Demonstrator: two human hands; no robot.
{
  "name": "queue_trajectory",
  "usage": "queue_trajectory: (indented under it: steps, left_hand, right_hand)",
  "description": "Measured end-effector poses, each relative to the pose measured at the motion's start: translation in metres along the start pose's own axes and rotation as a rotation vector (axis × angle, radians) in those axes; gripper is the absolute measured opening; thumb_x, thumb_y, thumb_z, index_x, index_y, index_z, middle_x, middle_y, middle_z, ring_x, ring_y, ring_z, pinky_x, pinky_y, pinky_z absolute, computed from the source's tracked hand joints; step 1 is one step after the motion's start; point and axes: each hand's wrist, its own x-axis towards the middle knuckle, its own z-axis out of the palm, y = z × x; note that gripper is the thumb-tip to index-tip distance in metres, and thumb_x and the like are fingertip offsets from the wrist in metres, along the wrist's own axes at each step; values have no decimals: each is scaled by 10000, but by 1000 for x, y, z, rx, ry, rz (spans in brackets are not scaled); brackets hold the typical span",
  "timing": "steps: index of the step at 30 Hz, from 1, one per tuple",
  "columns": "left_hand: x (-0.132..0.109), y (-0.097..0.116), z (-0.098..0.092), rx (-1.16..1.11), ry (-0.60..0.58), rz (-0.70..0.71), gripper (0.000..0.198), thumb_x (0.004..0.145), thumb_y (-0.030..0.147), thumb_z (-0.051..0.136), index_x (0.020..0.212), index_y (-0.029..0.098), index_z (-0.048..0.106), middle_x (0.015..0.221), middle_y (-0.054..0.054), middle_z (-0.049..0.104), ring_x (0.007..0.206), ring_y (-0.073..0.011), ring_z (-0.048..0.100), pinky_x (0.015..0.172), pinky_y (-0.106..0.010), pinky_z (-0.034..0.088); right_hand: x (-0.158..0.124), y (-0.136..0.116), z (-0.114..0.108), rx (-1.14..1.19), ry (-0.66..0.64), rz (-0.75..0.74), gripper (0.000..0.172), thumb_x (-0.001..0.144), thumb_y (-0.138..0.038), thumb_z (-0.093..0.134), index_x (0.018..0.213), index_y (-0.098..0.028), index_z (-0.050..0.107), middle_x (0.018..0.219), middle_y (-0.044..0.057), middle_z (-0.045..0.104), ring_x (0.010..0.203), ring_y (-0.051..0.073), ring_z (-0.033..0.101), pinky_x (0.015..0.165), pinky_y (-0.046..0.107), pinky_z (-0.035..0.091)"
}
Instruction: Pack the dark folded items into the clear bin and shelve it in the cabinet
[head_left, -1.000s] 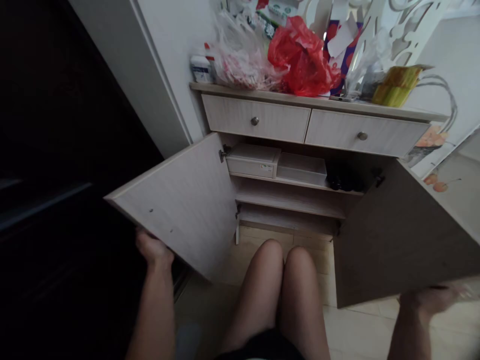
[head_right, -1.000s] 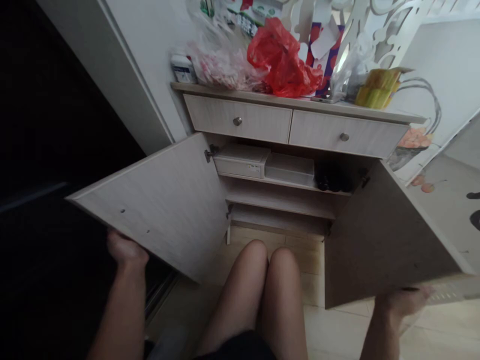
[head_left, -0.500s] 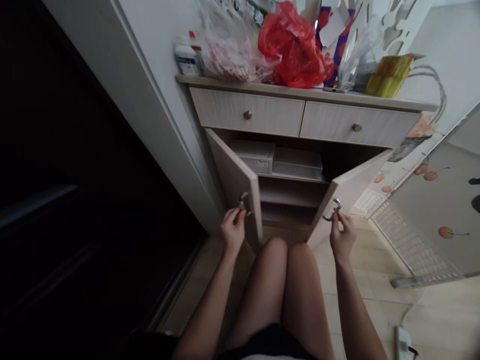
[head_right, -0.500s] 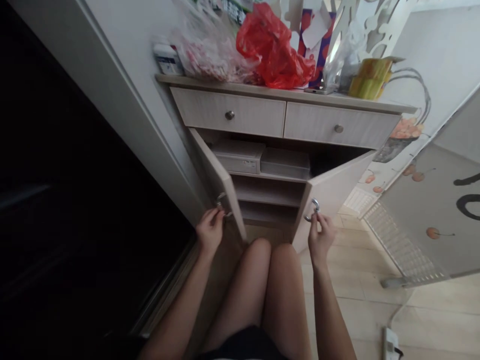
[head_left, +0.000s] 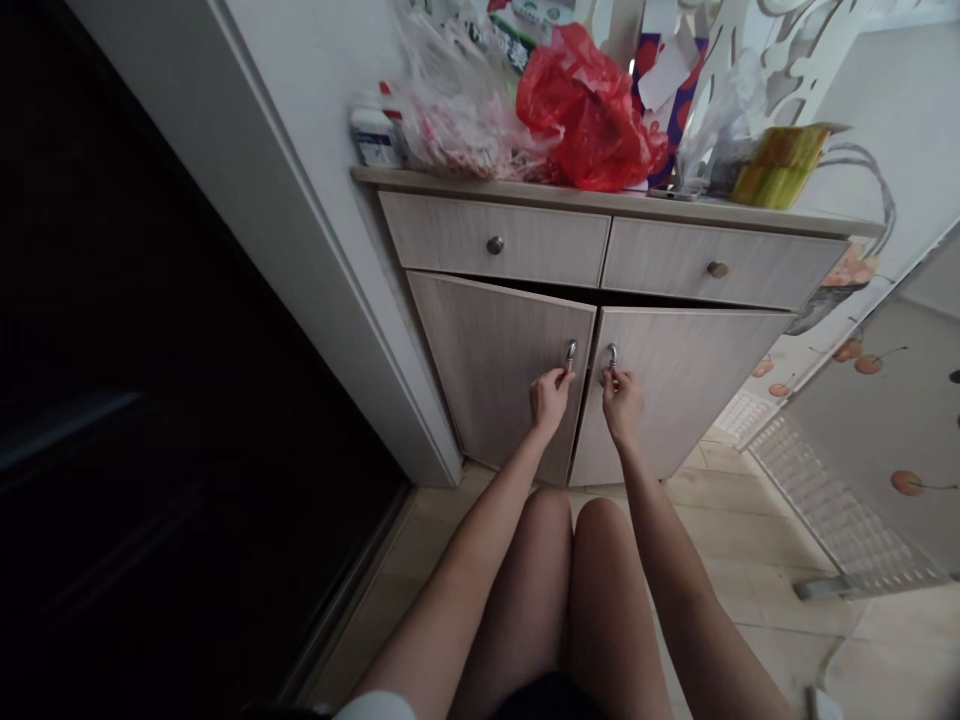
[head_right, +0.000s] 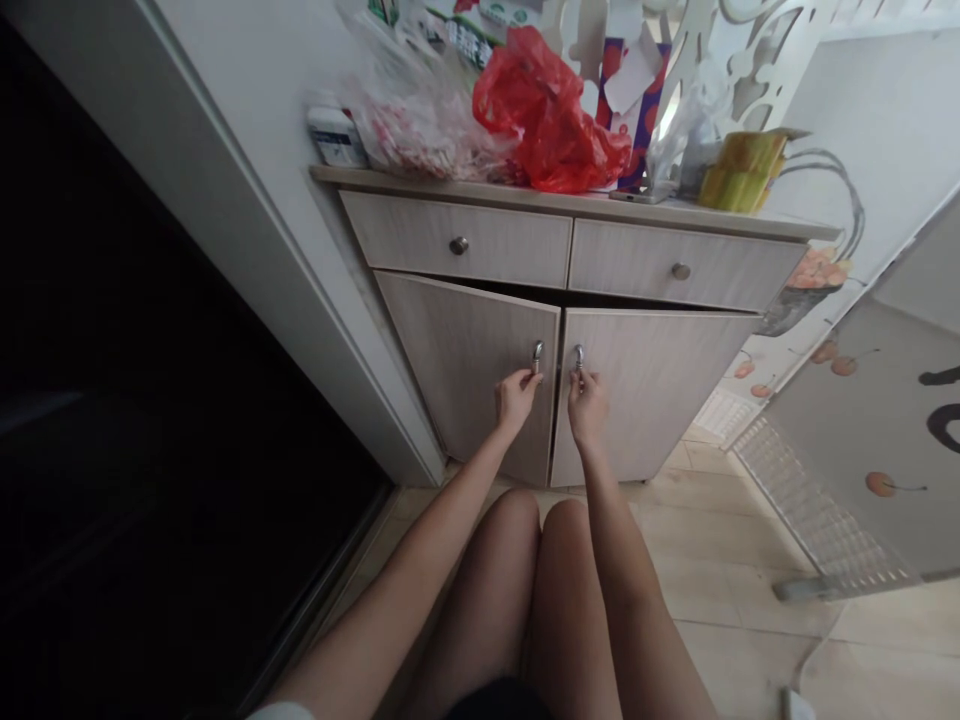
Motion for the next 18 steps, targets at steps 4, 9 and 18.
queue_trajectory:
  steps: [4,9,18]
  left_hand:
    - [19,-1,13,29,-27,-4,165,944,273,630,969,170,756,985,-125,772,916,-217,713,803,-283,473]
    - [35,-4,23,39,-36,1,188,948,297,623,985,164,751,996,-135,770,924,-228,709,797,-286,463]
    - [55,-1,30,49,-67,-27,182,948,295,625,987,169,751,1029,-141,767,943,-221,712,808,-283,463]
  right_hand:
    - [19,-2,15,-24,-10,-5,386,1000,-345,403,1034,-141,729,990,114,657,775,177,609,699,264,396]
    - [35,1,29,-28,-11,-14,389,995,-333,398,1026,-129,728,983,116,658,764,169,596,720,263,404]
    - [54,1,41,-54,0,-9,408,981,-323,395,1061,-119,739,930,100,650,744,167,583,710,273,404]
